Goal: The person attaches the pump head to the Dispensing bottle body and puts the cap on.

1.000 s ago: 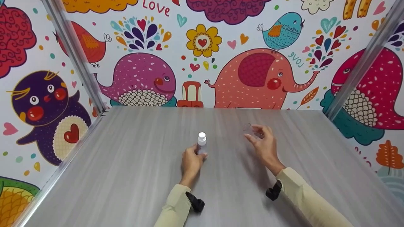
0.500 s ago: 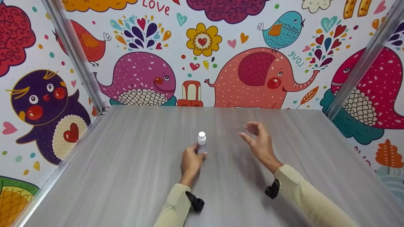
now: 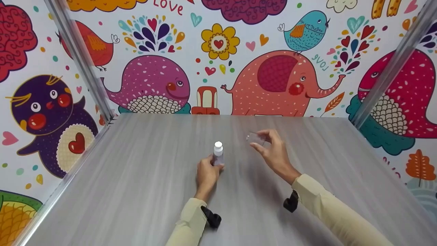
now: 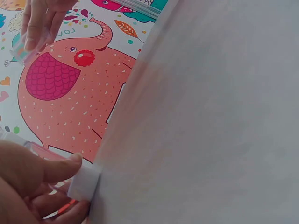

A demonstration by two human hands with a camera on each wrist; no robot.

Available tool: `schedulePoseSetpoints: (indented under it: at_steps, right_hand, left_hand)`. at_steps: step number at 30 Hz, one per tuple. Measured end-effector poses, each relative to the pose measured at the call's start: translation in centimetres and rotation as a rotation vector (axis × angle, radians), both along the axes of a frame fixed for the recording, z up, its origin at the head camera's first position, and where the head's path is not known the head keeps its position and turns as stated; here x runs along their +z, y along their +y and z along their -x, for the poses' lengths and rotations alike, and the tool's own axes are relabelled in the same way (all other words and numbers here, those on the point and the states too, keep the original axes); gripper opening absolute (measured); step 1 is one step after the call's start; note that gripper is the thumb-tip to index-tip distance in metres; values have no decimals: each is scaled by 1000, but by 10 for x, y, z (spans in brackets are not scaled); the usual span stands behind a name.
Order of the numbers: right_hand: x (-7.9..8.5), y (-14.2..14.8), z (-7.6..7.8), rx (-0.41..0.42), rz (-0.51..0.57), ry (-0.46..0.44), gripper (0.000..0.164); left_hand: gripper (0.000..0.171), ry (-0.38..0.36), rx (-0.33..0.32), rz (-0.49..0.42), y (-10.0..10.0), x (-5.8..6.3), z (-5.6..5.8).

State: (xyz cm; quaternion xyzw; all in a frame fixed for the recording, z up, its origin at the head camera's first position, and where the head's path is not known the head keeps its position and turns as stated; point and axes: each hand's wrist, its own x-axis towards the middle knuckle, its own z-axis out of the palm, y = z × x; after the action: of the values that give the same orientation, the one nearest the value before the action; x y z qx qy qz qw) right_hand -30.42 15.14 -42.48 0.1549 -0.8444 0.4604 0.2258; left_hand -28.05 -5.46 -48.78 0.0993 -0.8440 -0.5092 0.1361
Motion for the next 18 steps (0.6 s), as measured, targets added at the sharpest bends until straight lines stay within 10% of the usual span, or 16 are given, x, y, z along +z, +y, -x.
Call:
schedulePoseSetpoints:
  at_steps: [18]
  right_hand:
    - [2, -23, 2, 103, -142, 140, 43]
  left_hand:
    - [29, 33, -2, 24, -1, -3, 4]
